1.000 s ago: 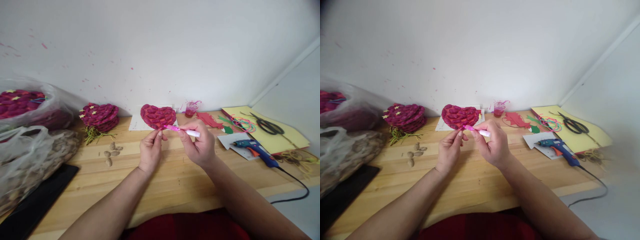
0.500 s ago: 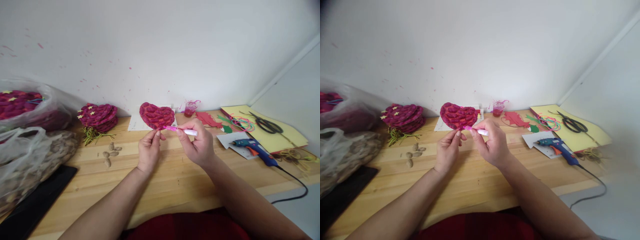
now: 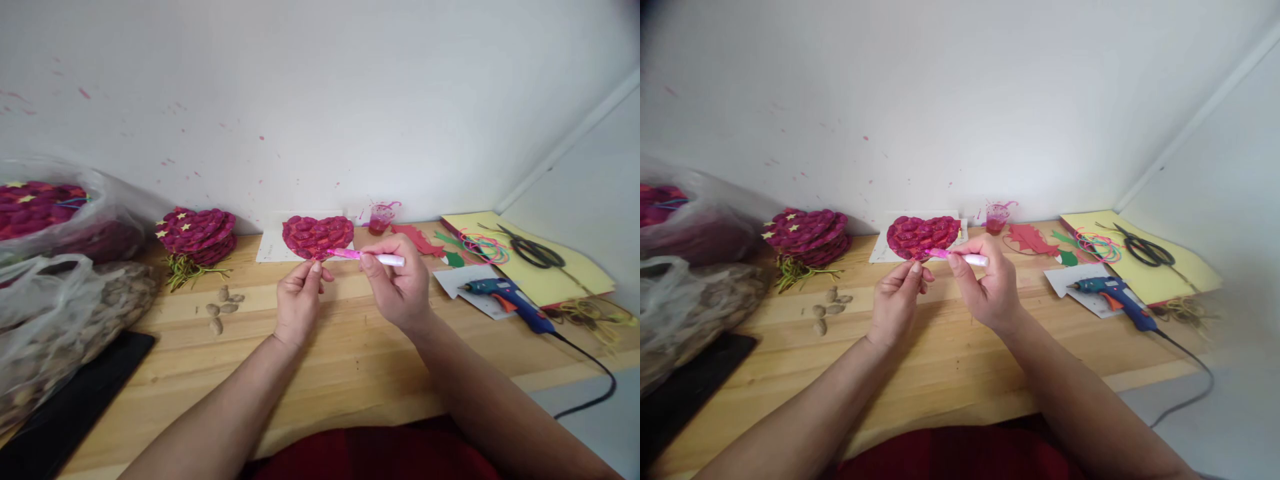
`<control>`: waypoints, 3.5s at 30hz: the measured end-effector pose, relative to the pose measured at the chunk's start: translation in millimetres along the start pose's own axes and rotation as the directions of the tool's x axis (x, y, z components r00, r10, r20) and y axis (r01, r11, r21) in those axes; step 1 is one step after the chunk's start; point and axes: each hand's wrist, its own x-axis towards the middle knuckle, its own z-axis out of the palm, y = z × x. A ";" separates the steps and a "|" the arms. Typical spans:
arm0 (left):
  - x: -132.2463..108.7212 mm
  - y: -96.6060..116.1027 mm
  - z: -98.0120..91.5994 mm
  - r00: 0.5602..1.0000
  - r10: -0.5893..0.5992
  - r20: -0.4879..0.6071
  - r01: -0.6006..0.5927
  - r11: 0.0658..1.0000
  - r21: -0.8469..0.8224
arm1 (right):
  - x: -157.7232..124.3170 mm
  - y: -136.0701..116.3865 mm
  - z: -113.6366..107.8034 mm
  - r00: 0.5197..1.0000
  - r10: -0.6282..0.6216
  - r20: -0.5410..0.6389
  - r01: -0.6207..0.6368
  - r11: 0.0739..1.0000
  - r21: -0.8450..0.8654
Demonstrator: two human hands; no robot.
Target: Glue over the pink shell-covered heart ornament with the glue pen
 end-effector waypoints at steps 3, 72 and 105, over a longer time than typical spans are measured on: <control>-0.3 0.4 0.2 1.000 -0.018 -0.006 0.018 0.999 -0.046 | 0.1 -0.4 0.0 1.000 -0.019 0.021 0.019 1.000 0.001; -1.7 11.9 5.7 0.982 -0.171 0.086 0.190 0.923 -0.335 | 3.0 9.3 -5.6 1.000 0.006 0.012 -0.007 0.997 0.071; 3.6 7.1 -0.8 0.972 -0.231 -0.029 0.212 0.931 -0.296 | 4.2 9.6 -2.8 0.998 -0.013 -0.066 0.014 1.000 0.005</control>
